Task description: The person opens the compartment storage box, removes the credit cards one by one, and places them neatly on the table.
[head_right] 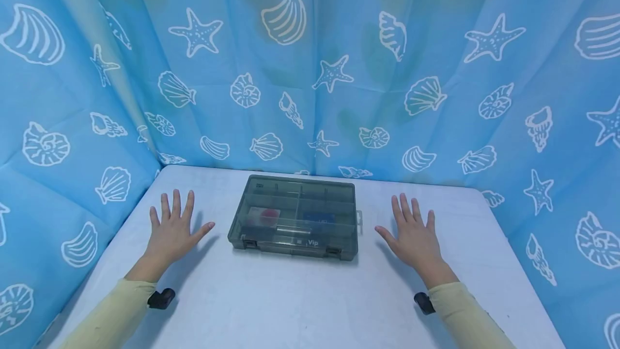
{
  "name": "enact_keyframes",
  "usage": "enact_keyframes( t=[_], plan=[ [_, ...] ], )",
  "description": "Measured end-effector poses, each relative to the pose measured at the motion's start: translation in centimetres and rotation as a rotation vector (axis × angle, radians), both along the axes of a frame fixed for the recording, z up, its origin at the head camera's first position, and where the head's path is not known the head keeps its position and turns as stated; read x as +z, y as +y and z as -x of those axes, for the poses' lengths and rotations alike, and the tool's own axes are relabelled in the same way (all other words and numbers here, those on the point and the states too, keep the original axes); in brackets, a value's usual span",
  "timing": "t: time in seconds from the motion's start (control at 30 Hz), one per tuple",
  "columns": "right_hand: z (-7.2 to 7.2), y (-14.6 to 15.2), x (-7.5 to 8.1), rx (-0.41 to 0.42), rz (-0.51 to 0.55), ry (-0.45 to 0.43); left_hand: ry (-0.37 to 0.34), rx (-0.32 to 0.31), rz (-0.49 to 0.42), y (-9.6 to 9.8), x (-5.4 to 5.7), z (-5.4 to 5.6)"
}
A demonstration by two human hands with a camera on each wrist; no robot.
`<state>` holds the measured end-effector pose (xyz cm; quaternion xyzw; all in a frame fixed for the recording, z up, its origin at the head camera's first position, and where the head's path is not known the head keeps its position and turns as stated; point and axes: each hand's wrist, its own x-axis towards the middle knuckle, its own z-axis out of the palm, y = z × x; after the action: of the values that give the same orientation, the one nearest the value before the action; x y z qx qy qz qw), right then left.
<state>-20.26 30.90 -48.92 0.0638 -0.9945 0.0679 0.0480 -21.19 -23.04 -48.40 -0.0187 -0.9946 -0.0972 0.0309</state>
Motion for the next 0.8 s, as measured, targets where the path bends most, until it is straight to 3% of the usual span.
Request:
enact_keyframes(
  t=[0.4,0.67,0.8],
  plan=[
    [-1.0,-0.7,1.2,0.031,0.003,-0.007,0.019,0.001,-0.045,0.6,0.5,-0.6],
    [-2.0,-1.8,1.6,0.072,0.040,0.038,0.118,-0.027,-0.105,1.4,1.0,-1.4],
    [-2.5,-2.3,1.7,0.080,0.078,0.046,0.129,-0.041,-0.173,2.1,1.1,-1.9]
  ],
)
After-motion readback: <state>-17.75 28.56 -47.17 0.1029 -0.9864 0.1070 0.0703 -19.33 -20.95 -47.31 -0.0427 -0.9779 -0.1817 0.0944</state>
